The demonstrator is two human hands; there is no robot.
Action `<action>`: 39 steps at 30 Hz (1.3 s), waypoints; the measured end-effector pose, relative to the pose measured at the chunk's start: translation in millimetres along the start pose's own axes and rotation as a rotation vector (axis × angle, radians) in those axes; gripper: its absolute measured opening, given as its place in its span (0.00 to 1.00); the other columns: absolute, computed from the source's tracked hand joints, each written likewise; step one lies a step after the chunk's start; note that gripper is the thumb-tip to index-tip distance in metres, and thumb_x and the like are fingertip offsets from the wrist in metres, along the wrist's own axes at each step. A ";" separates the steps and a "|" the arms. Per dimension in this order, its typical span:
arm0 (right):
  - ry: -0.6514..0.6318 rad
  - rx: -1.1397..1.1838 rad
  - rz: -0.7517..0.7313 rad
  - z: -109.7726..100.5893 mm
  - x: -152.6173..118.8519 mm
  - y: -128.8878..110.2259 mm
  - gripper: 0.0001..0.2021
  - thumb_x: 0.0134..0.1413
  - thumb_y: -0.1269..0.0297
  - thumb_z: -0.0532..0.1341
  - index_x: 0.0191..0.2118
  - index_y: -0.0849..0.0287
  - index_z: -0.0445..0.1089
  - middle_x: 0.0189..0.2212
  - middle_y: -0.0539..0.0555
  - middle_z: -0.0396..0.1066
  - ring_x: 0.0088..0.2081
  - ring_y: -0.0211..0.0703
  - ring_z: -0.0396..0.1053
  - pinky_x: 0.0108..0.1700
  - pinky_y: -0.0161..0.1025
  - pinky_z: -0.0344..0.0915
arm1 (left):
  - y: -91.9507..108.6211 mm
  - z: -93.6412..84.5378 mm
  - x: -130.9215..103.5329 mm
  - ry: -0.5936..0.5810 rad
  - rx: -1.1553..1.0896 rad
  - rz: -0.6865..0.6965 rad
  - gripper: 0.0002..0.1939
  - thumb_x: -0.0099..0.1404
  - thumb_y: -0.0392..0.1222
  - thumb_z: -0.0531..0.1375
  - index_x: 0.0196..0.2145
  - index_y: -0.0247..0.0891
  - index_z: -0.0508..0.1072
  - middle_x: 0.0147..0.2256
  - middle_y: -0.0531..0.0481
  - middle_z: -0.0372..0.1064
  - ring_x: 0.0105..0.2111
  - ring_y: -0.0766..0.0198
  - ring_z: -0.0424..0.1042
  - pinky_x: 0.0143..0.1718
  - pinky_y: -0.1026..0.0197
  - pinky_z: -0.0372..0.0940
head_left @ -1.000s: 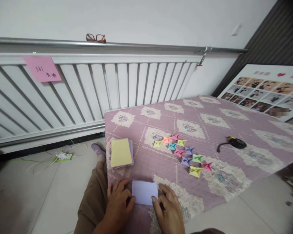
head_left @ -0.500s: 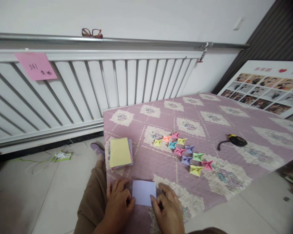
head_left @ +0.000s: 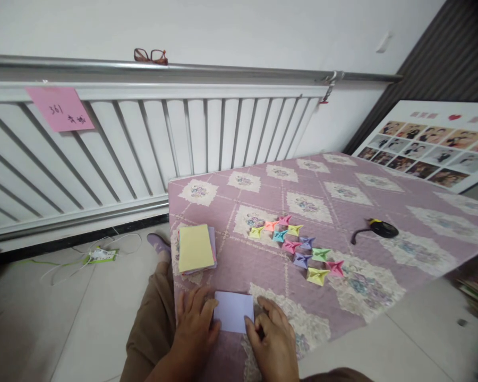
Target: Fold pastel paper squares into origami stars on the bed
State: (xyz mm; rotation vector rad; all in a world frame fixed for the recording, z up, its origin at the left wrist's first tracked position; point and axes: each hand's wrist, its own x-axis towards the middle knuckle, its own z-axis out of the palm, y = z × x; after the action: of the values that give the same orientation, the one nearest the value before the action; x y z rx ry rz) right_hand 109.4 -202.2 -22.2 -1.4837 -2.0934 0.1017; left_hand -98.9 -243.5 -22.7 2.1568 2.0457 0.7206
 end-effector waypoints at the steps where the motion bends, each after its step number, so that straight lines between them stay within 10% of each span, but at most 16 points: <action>1: 0.001 0.010 0.005 0.1 -0.2 -0.5 0.09 0.54 0.61 0.59 0.24 0.54 0.65 0.48 0.57 0.71 0.52 0.57 0.65 0.47 0.55 0.65 | -1.2 1.6 0.5 -0.002 0.007 0.059 0.16 0.59 0.33 0.59 0.44 0.46 0.71 0.56 0.48 0.63 0.57 0.51 0.57 0.61 0.38 0.37; 7: 0.021 0.088 0.040 2.9 -1.5 3.1 0.04 0.55 0.65 0.56 0.31 0.55 0.66 0.45 0.58 0.72 0.50 0.55 0.67 0.49 0.55 0.65 | -4.5 12.4 7.4 -0.093 0.013 0.367 0.13 0.67 0.33 0.56 0.43 0.50 0.72 0.46 0.55 0.72 0.52 0.61 0.63 0.64 0.46 0.30; 21: -0.065 -0.062 -0.385 26.6 -41.6 -28.5 0.27 0.51 0.68 0.56 0.60 0.53 0.60 0.53 0.53 0.70 0.52 0.49 0.69 0.53 0.49 0.62 | -7.7 2.1 7.7 -0.137 0.048 0.484 0.12 0.65 0.40 0.60 0.47 0.52 0.72 0.53 0.55 0.68 0.54 0.58 0.62 0.64 0.45 0.35; 30: -0.134 -0.039 -0.481 11.0 -49.7 10.4 0.27 0.54 0.66 0.57 0.61 0.47 0.59 0.52 0.49 0.71 0.50 0.45 0.72 0.49 0.41 0.66 | -21.0 -26.7 -0.8 -0.241 0.007 0.434 0.22 0.61 0.30 0.57 0.50 0.51 0.70 0.54 0.53 0.67 0.56 0.58 0.61 0.62 0.47 0.45; 39: -0.075 -0.038 -0.268 -4.7 -42.7 30.6 0.18 0.57 0.60 0.59 0.53 0.52 0.67 0.46 0.52 0.76 0.45 0.48 0.74 0.45 0.43 0.68 | -15.4 -32.9 3.9 -0.246 -0.145 0.249 0.14 0.58 0.35 0.60 0.42 0.47 0.74 0.49 0.51 0.71 0.53 0.56 0.64 0.58 0.48 0.50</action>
State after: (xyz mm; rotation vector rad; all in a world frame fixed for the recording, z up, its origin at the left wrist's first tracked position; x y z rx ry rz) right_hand 147.2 -229.5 -46.8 -1.2234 -2.3459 0.0151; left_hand -125.8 -246.6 1.8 2.3073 1.5772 0.5717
